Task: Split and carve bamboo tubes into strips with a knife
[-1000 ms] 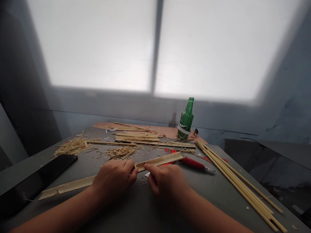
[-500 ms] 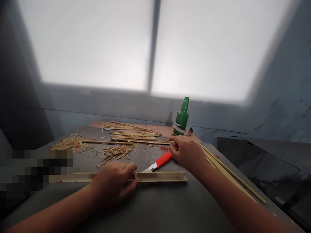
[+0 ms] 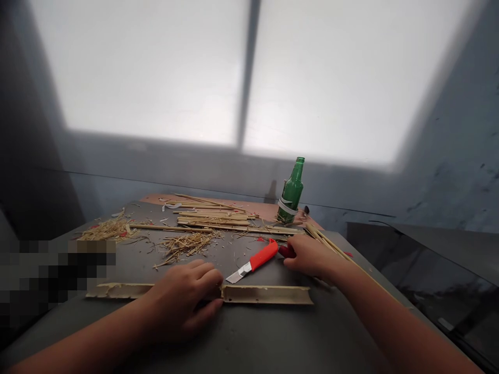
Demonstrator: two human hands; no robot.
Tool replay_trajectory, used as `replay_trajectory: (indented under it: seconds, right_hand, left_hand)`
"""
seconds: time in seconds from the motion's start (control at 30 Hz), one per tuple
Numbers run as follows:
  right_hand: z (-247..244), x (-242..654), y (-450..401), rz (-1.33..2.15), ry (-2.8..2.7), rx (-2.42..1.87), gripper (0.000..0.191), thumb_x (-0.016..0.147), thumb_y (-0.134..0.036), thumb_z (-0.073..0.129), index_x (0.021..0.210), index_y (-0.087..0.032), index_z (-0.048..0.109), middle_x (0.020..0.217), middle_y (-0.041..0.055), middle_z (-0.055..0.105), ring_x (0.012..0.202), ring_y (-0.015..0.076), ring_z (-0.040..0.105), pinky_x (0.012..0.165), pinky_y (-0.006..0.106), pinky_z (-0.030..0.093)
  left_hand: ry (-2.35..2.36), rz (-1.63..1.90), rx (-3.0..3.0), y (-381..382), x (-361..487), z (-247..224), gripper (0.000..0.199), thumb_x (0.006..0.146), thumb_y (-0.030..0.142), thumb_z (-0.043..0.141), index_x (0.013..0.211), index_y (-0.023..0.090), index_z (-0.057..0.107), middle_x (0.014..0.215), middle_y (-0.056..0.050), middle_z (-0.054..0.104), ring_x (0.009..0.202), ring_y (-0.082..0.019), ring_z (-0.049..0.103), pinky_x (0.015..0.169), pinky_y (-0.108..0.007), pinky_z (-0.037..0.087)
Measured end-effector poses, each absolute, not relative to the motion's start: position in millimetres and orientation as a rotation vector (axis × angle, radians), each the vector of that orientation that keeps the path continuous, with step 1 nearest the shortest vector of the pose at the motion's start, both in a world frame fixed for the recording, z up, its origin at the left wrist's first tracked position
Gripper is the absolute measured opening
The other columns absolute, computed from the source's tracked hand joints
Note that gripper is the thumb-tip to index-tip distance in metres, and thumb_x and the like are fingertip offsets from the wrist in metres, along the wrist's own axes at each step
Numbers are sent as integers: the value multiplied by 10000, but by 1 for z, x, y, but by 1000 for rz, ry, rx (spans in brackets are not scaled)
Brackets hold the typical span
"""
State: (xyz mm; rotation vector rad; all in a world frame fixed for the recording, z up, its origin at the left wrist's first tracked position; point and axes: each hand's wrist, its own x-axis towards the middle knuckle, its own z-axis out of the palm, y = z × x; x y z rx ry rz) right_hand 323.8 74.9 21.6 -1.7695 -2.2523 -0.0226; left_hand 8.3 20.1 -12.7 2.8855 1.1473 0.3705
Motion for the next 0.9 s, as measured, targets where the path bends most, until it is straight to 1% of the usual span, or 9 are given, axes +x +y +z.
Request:
replay_trajectory:
  seconds: [0.1,0.17,0.27,0.33,0.4,0.47,0.53,0.7,0.9]
  right_hand:
    - [32,310,70,-62,-2129,-1588,122,652,-226,656,633,-233,535,707,40,631,654,218,581,567,307,400]
    - [38,293,61,-47,-2036,-1474,77,740,-291,604,753,-237,550,750,31,616,658,207,567,599,321,435]
    - [42,259,41,101,-1853,-1314,197,937,-423,403,866,-260,489,674,-20,556,551,174,556,494,284,432]
    - [41,235,28,599,-1465,-1020,204,898,-452,543,847,-271,466,651,-48,571,440,141,496,411,258,385]
    - [39,215,18,941,-1235,-886,294,814,-499,678,811,-260,507,576,-63,557,419,133,487,404,240,372]
    - [35,202,14,1201,-1114,-787,456,747,-686,664,782,-239,580,561,-28,586,454,156,528,421,256,406]
    - [30,195,13,1331,-1018,-746,562,702,-779,635,725,-218,619,557,1,605,478,166,549,442,264,428]
    - [16,188,13,1345,-871,-712,474,716,-640,690,560,-211,563,457,-17,538,433,141,492,449,253,424]
    - [8,184,11,1322,-969,-655,346,754,-488,600,547,-220,528,417,-40,480,375,121,413,404,239,353]
  left_hand:
    - [1145,373,2864,20,8,-12,189,955,342,458,985,221,599,981,-45,683,866,-230,622,703,-339,471]
    - [1160,362,2856,21,8,-12,184,956,335,462,959,219,605,982,-52,681,864,-240,618,693,-345,465]
    - [1201,352,2835,21,11,-11,159,945,323,488,923,216,604,972,-59,678,846,-253,615,668,-349,455]
    - [1235,353,2811,20,12,-12,144,940,317,498,924,220,602,967,-55,676,844,-257,619,659,-349,453]
    - [1278,363,2774,19,14,-14,137,937,322,505,928,224,600,968,-54,675,862,-264,626,666,-351,458]
    - [1319,380,2723,18,16,-17,127,934,324,517,928,225,595,980,-57,675,887,-267,633,687,-354,466]
    - [1337,394,2685,17,18,-18,106,925,317,533,928,226,587,998,-59,676,906,-265,639,707,-352,472]
    - [1348,347,2655,19,20,-20,77,926,304,552,935,233,578,1019,-52,678,926,-261,642,730,-350,477]
    - [1360,307,2621,19,25,-17,20,912,246,600,916,230,589,1019,-35,674,939,-249,636,754,-346,479]
